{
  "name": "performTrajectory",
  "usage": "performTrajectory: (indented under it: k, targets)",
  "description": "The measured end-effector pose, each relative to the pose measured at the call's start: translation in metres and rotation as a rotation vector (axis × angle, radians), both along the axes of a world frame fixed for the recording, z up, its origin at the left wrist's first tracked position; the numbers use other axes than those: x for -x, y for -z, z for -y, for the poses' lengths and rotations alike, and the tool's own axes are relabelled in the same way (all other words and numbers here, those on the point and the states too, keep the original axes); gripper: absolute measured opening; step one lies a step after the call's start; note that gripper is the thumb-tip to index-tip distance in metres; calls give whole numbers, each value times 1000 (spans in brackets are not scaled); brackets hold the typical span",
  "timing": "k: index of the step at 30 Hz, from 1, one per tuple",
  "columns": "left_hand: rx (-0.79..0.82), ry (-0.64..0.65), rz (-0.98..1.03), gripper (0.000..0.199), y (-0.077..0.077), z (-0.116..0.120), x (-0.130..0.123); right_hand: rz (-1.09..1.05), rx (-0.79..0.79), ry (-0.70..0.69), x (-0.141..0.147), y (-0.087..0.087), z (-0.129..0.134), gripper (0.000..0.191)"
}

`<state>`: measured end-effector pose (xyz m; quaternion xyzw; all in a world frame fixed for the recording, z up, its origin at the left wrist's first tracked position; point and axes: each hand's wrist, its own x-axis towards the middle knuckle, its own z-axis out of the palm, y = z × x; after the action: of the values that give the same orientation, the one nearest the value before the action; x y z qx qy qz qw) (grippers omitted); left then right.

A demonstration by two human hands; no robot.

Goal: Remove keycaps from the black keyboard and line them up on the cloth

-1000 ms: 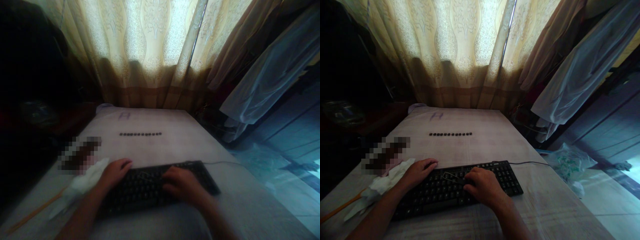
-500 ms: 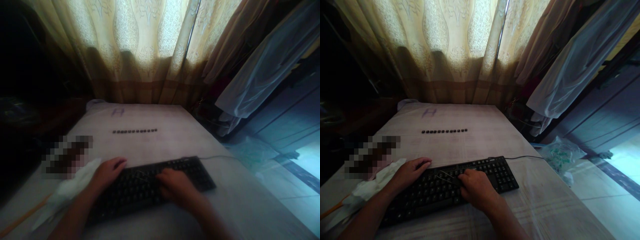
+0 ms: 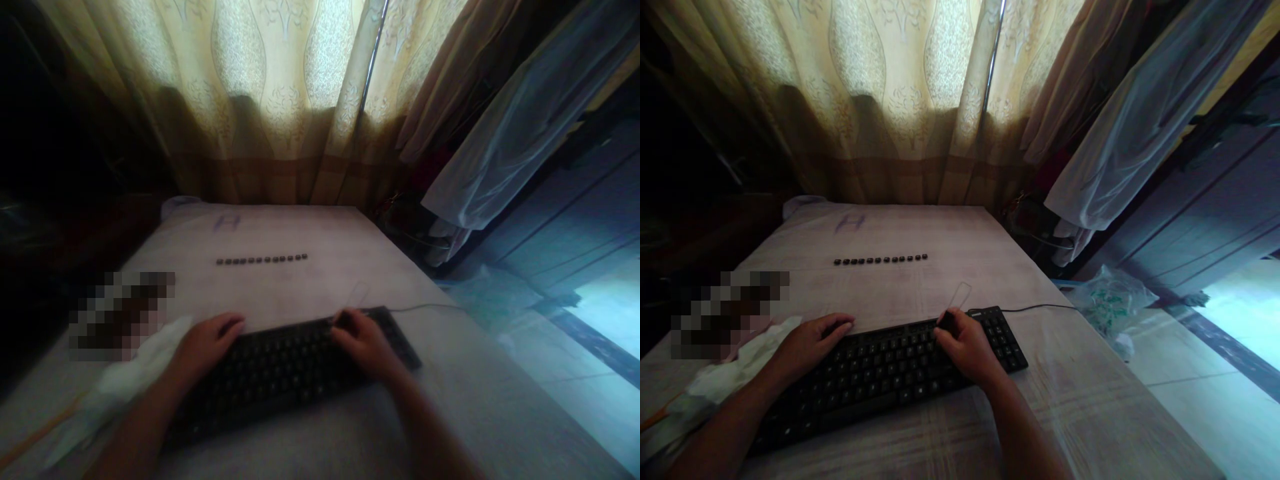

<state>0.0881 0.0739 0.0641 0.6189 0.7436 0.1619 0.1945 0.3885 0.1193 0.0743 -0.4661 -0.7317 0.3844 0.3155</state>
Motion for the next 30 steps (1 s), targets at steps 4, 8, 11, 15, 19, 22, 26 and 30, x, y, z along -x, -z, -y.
performTrajectory:
  k: [4, 8, 11, 15, 19, 22, 26, 30]
  targets:
    - [1, -4, -7, 42, 1, 0, 1, -166, 97, 213, -7, 5, -14, 21]
    - [11, -8, -2, 41, 1, 0, 0, -159, 108, 151, -9, 1, -26, 21]
    - [17, -20, 7, 41, 0, 0, -1, -30, 64, 61, -10, -4, -35, 17]
    - [1, -17, 5, 42, 1, 0, -1, 60, 25, -34, -10, -6, -42, 13]
    - [-7, -21, 4, 39, 2, 0, -1, 95, -11, -124, -10, -5, -45, 10]
    - [-3, -22, 6, 40, 2, 0, -1, 135, -63, -226, -10, -6, -50, 9]
    - [1, -22, 3, 42, 0, 1, -2, 267, -158, -376, -6, -9, -57, 8]
    - [12, -28, 15, 41, -1, 1, -2, 418, -233, -419, -3, -10, -60, 9]
